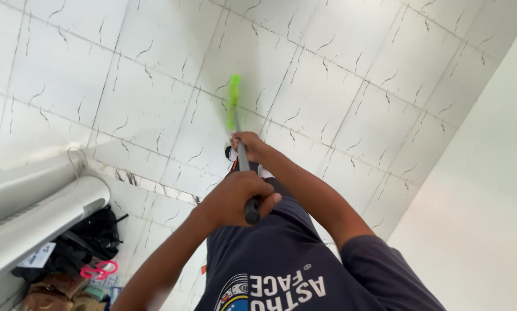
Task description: The person sweeps the tiled floor using a broom, moving around a doorway and various objects including a rolled-up rug, a fan, and bags.
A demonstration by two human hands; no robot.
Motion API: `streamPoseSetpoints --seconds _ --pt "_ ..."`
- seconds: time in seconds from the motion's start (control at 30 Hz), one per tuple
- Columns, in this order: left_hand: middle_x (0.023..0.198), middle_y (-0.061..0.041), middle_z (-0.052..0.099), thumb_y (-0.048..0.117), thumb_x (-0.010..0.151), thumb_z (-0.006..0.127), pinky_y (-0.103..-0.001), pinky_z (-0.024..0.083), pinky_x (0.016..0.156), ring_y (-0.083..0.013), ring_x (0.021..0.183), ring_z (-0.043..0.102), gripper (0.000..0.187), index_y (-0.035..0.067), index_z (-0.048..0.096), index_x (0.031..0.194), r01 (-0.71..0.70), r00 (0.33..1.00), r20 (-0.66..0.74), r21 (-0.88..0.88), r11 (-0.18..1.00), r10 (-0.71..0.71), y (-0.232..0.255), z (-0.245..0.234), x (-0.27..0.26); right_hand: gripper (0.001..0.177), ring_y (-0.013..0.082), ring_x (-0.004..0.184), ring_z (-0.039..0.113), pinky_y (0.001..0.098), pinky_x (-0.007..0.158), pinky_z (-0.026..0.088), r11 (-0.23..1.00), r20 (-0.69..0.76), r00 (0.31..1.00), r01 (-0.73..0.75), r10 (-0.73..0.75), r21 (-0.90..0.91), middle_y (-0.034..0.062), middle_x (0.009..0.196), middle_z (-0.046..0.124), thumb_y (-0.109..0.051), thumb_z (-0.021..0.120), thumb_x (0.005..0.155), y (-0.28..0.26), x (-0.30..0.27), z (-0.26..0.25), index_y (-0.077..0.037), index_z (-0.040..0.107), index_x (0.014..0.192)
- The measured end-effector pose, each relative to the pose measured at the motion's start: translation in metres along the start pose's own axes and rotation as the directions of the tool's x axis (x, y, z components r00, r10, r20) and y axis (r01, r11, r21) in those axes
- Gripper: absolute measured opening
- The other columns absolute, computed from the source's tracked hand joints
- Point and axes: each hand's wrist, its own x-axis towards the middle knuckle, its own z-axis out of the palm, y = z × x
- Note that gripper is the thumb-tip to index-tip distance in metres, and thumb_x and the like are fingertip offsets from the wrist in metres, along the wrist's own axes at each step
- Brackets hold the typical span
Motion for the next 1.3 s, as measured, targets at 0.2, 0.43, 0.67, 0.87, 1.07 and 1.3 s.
streamPoseSetpoints --seconds 0.2,0.43,0.67,0.87,1.07,1.3 --pt "0.054 -0.006 0.047 0.021 0.095 0.067 -0.041 0.041 0.059 -0.0233 0.054 0.049 0.038 0.010 0.053 0.061 -0.221 0.974 0.027 -0.087 0.972 0.224 0.008 0.009 0.037 0.021 0.0106 0.055 0.048 0.0245 0.055 0.044 0.984 -0.119 0.977 0.177 -0.175 0.003 0.0003 0.067 0.048 -0.012 0.052 0.101 -0.047 -0.072 -0.079 -0.007 0.050 0.080" --pt "0.060 -0.011 0.047 0.013 0.095 0.067 -0.041 0.039 0.060 -0.0276 0.058 0.050 0.035 0.005 0.050 0.065 -0.355 0.935 -0.109 -0.260 0.898 0.338 -0.020 0.087 0.126 0.005 0.0113 0.059 0.045 0.0227 0.050 0.044 0.911 -0.426 0.878 0.340 -0.218 0.234 0.0052 0.073 0.049 -0.004 0.041 0.099 -0.150 -0.142 -0.179 -0.003 0.037 0.096" --pt "0.057 -0.012 0.053 0.008 0.091 0.064 -0.040 0.039 0.053 -0.0267 0.048 0.050 0.030 0.001 0.053 0.064 -0.197 0.972 -0.187 -0.302 0.933 0.145 -0.062 0.126 0.191 0.015 0.0115 0.047 0.037 0.0259 0.041 0.037 0.943 -0.577 0.801 0.296 -0.160 0.149 0.0033 0.063 0.038 -0.014 0.025 0.096 -0.217 -0.120 -0.187 -0.002 0.034 0.097" --pt "0.055 -0.014 0.053 0.008 0.090 0.062 -0.041 0.040 0.052 -0.0279 0.047 0.051 0.031 0.002 0.055 0.061 -0.125 0.985 -0.135 -0.148 0.981 0.105 -0.036 0.101 0.195 0.018 0.0136 0.046 0.042 0.0272 0.040 0.040 0.996 -0.448 0.889 0.077 -0.088 -0.042 0.0078 0.064 0.048 -0.015 0.033 0.096 -0.204 -0.064 -0.133 0.000 0.042 0.088" --pt "0.051 -0.013 0.054 0.011 0.087 0.062 -0.041 0.041 0.050 -0.0282 0.043 0.051 0.029 0.003 0.056 0.059 0.098 0.983 -0.153 -0.018 0.995 -0.100 -0.001 0.078 0.189 0.020 0.0153 0.046 0.040 0.0272 0.038 0.033 0.997 -0.218 0.976 -0.008 -0.008 -0.074 0.0128 0.063 0.046 -0.010 0.031 0.091 -0.170 -0.034 -0.054 0.000 0.038 0.107" --pt "0.053 -0.010 0.058 0.015 0.086 0.063 -0.041 0.047 0.057 -0.0274 0.051 0.056 0.025 0.006 0.062 0.063 0.178 0.971 -0.175 0.071 0.982 -0.163 0.033 0.063 0.199 0.027 0.0082 0.048 0.039 0.0256 0.038 0.032 0.969 0.033 0.970 -0.243 0.242 0.039 0.0010 0.065 0.040 -0.005 0.026 0.085 -0.170 -0.046 -0.019 0.000 0.025 0.112"
